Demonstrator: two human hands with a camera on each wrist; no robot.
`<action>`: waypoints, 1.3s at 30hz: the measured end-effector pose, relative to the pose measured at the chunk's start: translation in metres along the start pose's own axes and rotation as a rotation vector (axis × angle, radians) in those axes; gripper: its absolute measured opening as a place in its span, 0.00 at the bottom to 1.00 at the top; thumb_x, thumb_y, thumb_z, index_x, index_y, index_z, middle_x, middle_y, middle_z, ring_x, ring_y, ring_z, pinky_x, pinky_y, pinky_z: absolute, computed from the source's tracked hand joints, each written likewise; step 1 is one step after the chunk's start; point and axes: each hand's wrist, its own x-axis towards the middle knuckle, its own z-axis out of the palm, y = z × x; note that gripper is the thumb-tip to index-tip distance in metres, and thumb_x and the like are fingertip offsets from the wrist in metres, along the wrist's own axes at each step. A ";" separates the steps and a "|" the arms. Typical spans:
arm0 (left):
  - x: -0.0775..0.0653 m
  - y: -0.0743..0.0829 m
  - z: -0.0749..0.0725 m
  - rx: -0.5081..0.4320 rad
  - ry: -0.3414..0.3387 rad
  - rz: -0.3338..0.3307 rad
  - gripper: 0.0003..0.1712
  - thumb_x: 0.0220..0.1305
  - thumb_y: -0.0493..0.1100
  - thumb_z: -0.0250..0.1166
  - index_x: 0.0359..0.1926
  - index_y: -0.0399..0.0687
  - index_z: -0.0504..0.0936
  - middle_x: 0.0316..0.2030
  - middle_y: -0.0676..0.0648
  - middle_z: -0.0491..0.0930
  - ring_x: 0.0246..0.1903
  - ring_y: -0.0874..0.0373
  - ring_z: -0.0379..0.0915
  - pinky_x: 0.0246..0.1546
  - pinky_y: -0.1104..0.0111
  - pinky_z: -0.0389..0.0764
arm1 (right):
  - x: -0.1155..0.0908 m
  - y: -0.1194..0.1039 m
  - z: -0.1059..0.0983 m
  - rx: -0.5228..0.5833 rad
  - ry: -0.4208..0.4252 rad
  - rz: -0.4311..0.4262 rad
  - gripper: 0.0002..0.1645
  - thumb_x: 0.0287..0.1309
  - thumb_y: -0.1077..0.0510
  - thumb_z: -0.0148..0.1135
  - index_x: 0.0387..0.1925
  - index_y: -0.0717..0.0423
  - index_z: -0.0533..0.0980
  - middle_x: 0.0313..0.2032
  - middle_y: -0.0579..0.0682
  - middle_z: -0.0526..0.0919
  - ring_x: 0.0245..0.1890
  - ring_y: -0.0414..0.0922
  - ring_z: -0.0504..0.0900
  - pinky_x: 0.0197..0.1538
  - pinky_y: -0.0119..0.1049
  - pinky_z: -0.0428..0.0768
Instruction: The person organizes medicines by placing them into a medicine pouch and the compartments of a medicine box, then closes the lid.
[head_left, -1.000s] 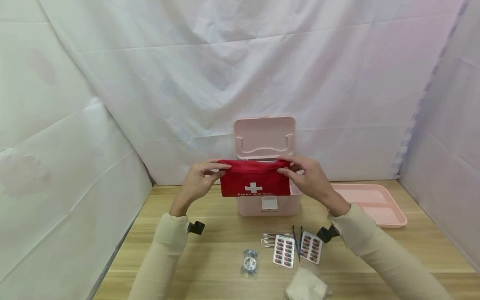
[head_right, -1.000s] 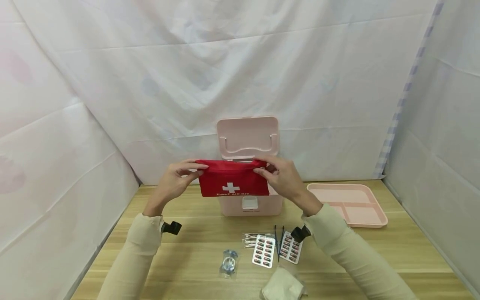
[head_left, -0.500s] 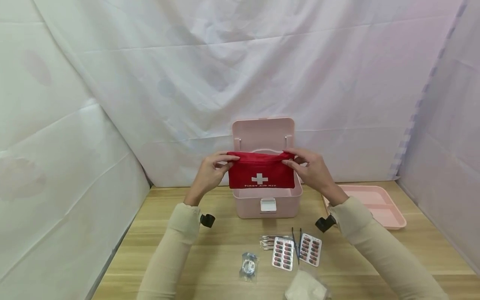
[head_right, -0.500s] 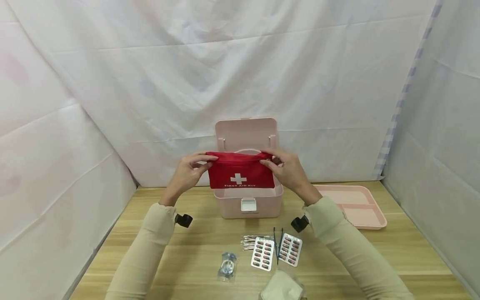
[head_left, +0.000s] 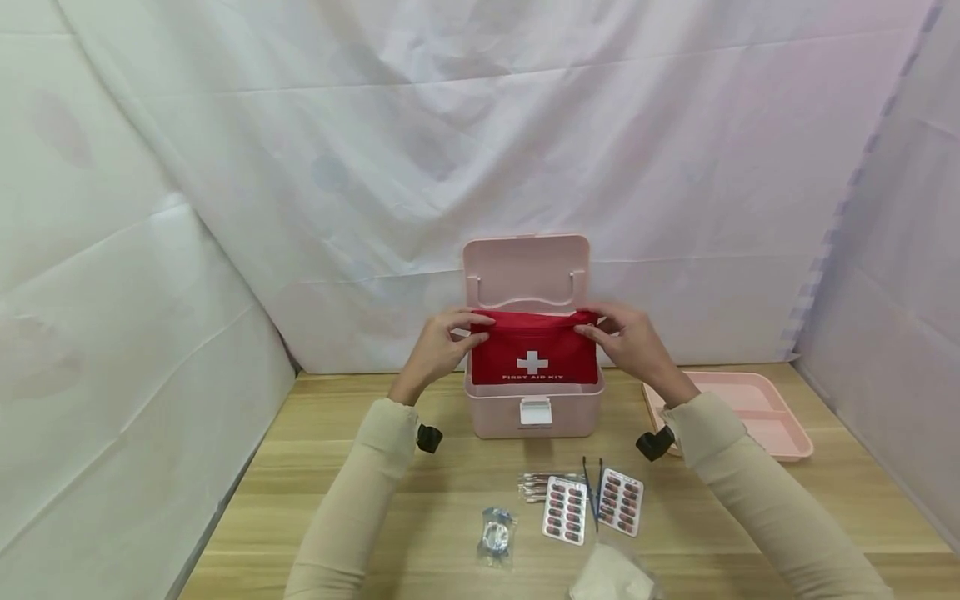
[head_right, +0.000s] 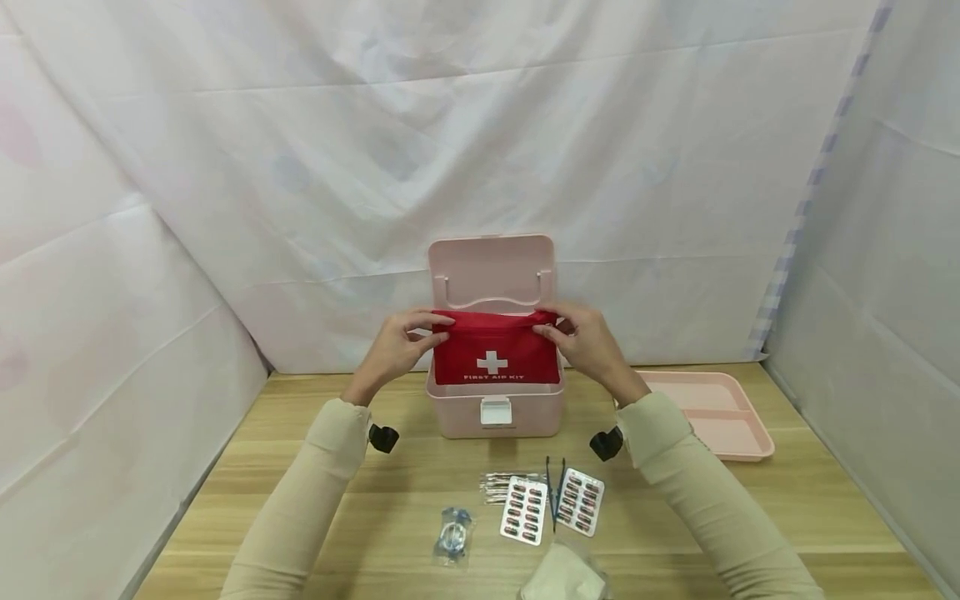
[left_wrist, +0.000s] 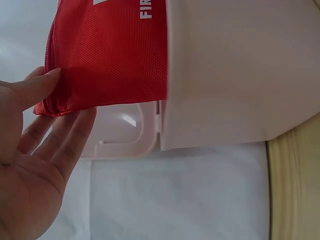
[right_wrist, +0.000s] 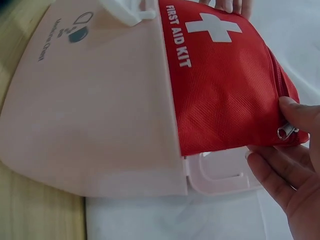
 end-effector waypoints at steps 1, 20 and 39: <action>-0.001 -0.002 0.001 0.009 -0.008 -0.002 0.14 0.62 0.36 0.69 0.49 0.48 0.88 0.52 0.48 0.82 0.51 0.53 0.77 0.44 0.64 0.84 | -0.001 0.001 0.000 0.008 -0.018 0.015 0.21 0.60 0.61 0.68 0.55 0.57 0.80 0.44 0.56 0.86 0.33 0.49 0.86 0.38 0.33 0.84; -0.011 -0.024 0.020 0.205 -0.205 0.079 0.23 0.60 0.38 0.72 0.57 0.48 0.83 0.52 0.46 0.82 0.42 0.56 0.76 0.40 0.70 0.81 | -0.012 0.026 0.011 -0.069 -0.254 -0.034 0.15 0.59 0.62 0.69 0.49 0.59 0.82 0.38 0.51 0.86 0.36 0.46 0.83 0.41 0.43 0.84; -0.019 -0.034 0.038 0.468 -0.115 0.202 0.19 0.63 0.40 0.69 0.56 0.47 0.84 0.35 0.47 0.80 0.33 0.55 0.74 0.37 0.65 0.77 | -0.033 0.044 0.036 -0.187 -0.120 -0.238 0.17 0.55 0.63 0.72 0.48 0.59 0.81 0.40 0.52 0.81 0.33 0.43 0.78 0.36 0.39 0.84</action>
